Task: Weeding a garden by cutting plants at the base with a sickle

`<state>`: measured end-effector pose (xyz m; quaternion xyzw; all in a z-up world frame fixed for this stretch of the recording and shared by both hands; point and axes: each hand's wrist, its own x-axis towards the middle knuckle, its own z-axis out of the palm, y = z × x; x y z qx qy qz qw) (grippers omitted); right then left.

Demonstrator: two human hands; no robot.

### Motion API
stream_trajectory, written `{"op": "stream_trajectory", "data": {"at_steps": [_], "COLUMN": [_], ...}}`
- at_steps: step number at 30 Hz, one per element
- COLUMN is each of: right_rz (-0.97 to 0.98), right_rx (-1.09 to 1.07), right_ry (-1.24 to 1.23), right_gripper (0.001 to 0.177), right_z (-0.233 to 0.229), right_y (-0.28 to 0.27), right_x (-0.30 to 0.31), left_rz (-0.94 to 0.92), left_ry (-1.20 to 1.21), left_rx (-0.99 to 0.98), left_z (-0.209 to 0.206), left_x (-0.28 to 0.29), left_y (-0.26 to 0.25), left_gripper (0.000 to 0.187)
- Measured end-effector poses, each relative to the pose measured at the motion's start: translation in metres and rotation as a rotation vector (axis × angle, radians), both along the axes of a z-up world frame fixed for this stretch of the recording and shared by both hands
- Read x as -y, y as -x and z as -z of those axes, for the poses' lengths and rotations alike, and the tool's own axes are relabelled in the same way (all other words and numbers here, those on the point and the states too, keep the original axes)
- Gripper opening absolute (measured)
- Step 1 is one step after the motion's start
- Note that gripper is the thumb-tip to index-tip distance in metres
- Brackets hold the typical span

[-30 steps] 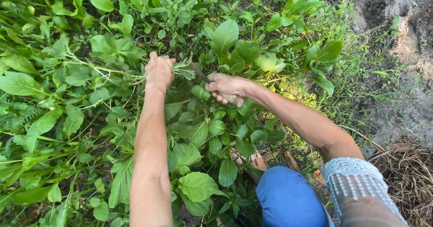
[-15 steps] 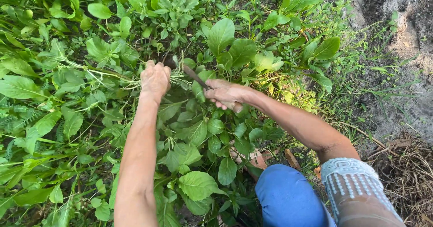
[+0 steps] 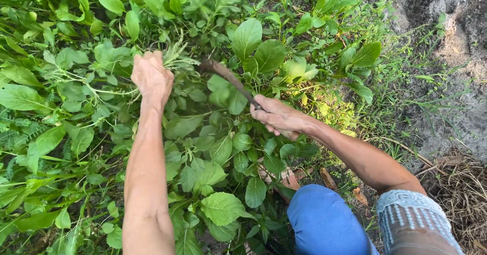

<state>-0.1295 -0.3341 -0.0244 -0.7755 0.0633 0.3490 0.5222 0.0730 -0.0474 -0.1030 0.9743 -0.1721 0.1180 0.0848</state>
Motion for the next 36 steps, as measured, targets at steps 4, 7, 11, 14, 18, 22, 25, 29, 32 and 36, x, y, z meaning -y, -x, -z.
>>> {"op": "stream_trajectory", "data": {"at_steps": [4,7,11,14,18,22,25,29,32,36], "right_rz": [0.001,-0.038,-0.06,0.032,0.164,0.364,0.415,0.432,0.405,0.363], "right_rx": [0.079,0.051,-0.016,0.01,0.046,0.147,0.193,0.192,0.141,0.1], "right_ry": [0.036,0.104,0.081,-0.009,-0.039,-0.108,-0.174,-0.214,-0.229,-0.233], "right_gripper": [0.017,0.016,0.012,0.011,0.011,0.012,0.012,0.013,0.013,0.014], "right_z": [-0.009,-0.022,0.004,0.012,0.005,-0.003,-0.008,-0.01,0.003,0.007], "right_y": [0.006,0.01,0.025,0.027,0.022,0.009,0.001,-0.001,0.005,0.014], "right_x": [0.004,0.0,0.005,0.008,0.01,0.01,0.007,0.001,-0.003,-0.008], "left_rz": [0.002,-0.088,-0.383,-0.156,-0.285,0.343,0.408,0.164,0.105,0.055], "left_ry": [0.178,0.47,1.073,1.099,1.286,0.863,0.736,0.56,0.355,0.146], "left_rx": [0.07,-0.042,-0.564,-0.237,-0.348,0.18,0.341,0.105,-0.171,-0.494], "left_z": [-0.006,-0.003,-0.032,-0.103,-0.135,-0.153,-0.168,-0.108,-0.074,-0.025], "left_x": [-0.006,-0.012,-0.023,-0.015,-0.023,-0.014,0.01,0.015,0.019,0.008], "left_y": [-0.008,-0.026,-0.051,-0.024,-0.021,-0.025,-0.015,-0.023,-0.014,-0.005], "left_gripper": [0.022,0.02,0.018,0.039,0.044,0.03,0.054,0.05,0.03,0.015]}}
